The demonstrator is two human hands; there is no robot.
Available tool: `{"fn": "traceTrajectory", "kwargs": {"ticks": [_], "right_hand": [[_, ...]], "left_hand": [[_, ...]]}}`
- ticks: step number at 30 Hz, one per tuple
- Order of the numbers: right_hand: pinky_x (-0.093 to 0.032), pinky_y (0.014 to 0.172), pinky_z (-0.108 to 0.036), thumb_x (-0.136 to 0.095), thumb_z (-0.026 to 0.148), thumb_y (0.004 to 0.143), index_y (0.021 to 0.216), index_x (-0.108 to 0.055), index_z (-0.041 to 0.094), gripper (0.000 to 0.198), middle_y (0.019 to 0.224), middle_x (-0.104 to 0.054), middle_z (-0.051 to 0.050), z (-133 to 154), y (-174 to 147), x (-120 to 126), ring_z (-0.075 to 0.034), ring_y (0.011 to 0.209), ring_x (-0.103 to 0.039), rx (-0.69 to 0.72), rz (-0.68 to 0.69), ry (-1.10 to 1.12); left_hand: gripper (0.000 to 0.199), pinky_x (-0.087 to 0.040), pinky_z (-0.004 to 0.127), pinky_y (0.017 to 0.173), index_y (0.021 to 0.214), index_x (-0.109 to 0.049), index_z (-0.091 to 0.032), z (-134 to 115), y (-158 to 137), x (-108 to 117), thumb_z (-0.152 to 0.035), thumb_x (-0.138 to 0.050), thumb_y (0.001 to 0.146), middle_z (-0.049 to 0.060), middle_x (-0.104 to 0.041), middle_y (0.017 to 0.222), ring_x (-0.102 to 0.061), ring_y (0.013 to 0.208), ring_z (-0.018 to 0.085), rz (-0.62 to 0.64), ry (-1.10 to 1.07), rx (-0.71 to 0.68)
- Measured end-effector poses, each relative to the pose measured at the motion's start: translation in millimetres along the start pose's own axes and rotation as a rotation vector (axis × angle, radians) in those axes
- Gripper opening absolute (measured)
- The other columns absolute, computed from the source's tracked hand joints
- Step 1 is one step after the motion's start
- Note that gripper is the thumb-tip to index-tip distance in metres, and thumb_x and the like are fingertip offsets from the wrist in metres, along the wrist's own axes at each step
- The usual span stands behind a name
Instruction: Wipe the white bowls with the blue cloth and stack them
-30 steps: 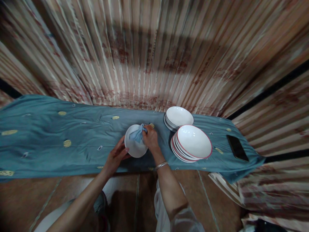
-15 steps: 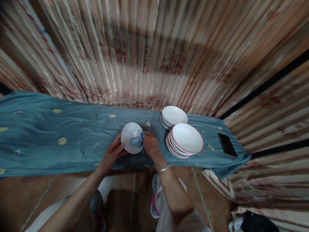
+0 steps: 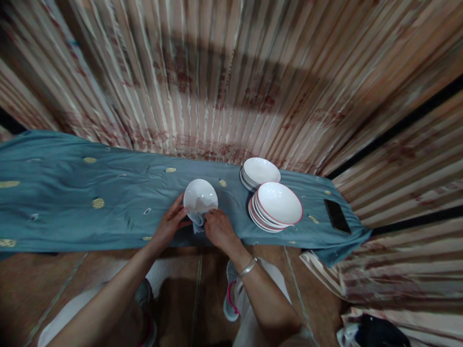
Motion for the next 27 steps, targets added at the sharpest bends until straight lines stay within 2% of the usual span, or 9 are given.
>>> {"fn": "traceTrajectory", "kwargs": {"ticks": [8, 11, 14, 19, 23, 27], "right_hand": [[-0.048, 0.088, -0.029, -0.049, 0.009, 0.091, 0.092, -0.069, 0.017, 0.022, 0.101, -0.072, -0.01, 22.6, 11.9, 8.4, -0.021, 0.096, -0.065, 0.027, -0.058, 0.308], [-0.047, 0.091, -0.031, -0.049, 0.015, 0.093, 0.093, -0.069, 0.018, 0.02, 0.102, -0.072, -0.01, 25.6, 18.1, 9.8, -0.021, 0.099, -0.065, 0.002, -0.113, 0.372], [-0.047, 0.088, -0.03, -0.05, 0.02, 0.093, 0.089, -0.069, 0.019, 0.019, 0.098, -0.072, -0.008, 24.3, 25.6, 9.3, -0.021, 0.096, -0.065, -0.035, -0.143, 0.427], [-0.045, 0.077, -0.025, -0.05, 0.024, 0.091, 0.085, -0.069, 0.022, 0.02, 0.086, -0.071, -0.002, 14.2, 39.9, 16.3, -0.018, 0.083, -0.064, -0.112, -0.185, 0.519], [-0.042, 0.068, -0.024, -0.05, 0.027, 0.089, 0.073, -0.065, 0.021, 0.023, 0.074, -0.065, 0.0, 7.9, 48.7, 22.5, -0.016, 0.072, -0.059, -0.142, -0.197, 0.562], [-0.034, 0.056, -0.023, -0.052, 0.032, 0.085, 0.062, -0.057, 0.021, 0.026, 0.057, -0.052, 0.004, 3.8, 55.5, 19.5, -0.012, 0.058, -0.049, -0.164, -0.218, 0.673]], "left_hand": [[0.086, -0.059, 0.03, 0.071, 0.144, -0.052, -0.026, 6.8, 3.7, 4.0, -0.053, -0.079, 0.068, 0.006, -0.072, 0.115, -0.069, 0.095, 0.023, -0.008, -0.007, -0.003], [0.078, -0.06, 0.033, 0.073, 0.141, -0.056, -0.025, 10.6, 6.3, 7.5, -0.058, -0.074, 0.072, 0.008, -0.068, 0.127, -0.067, 0.105, 0.028, -0.015, -0.013, -0.017], [0.071, -0.061, 0.037, 0.082, 0.136, -0.06, -0.026, 11.6, 7.7, 8.2, -0.058, -0.072, 0.074, 0.007, -0.057, 0.145, -0.059, 0.124, 0.032, 0.004, -0.019, -0.053], [0.065, -0.059, 0.044, 0.09, 0.129, -0.066, -0.027, 9.8, 4.6, 5.2, -0.06, -0.071, 0.074, 0.007, -0.053, 0.149, -0.05, 0.134, 0.035, 0.024, -0.012, -0.078], [0.073, -0.058, 0.047, 0.091, 0.13, -0.064, -0.024, 11.5, 0.1, -1.4, -0.051, -0.082, 0.065, 0.01, -0.062, 0.138, -0.056, 0.127, 0.036, 0.05, -0.038, -0.042], [0.089, -0.056, 0.049, 0.095, 0.138, -0.056, -0.021, 17.2, 1.6, -1.0, -0.038, -0.088, 0.057, 0.011, -0.065, 0.132, -0.059, 0.124, 0.035, 0.027, -0.06, -0.041]]}}
Point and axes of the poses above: each hand's wrist, its own y-axis towards the middle knuckle, its own x-axis out of the back of the hand, z = x × y, the point moved 9 cm from there along y, towards the middle knuckle
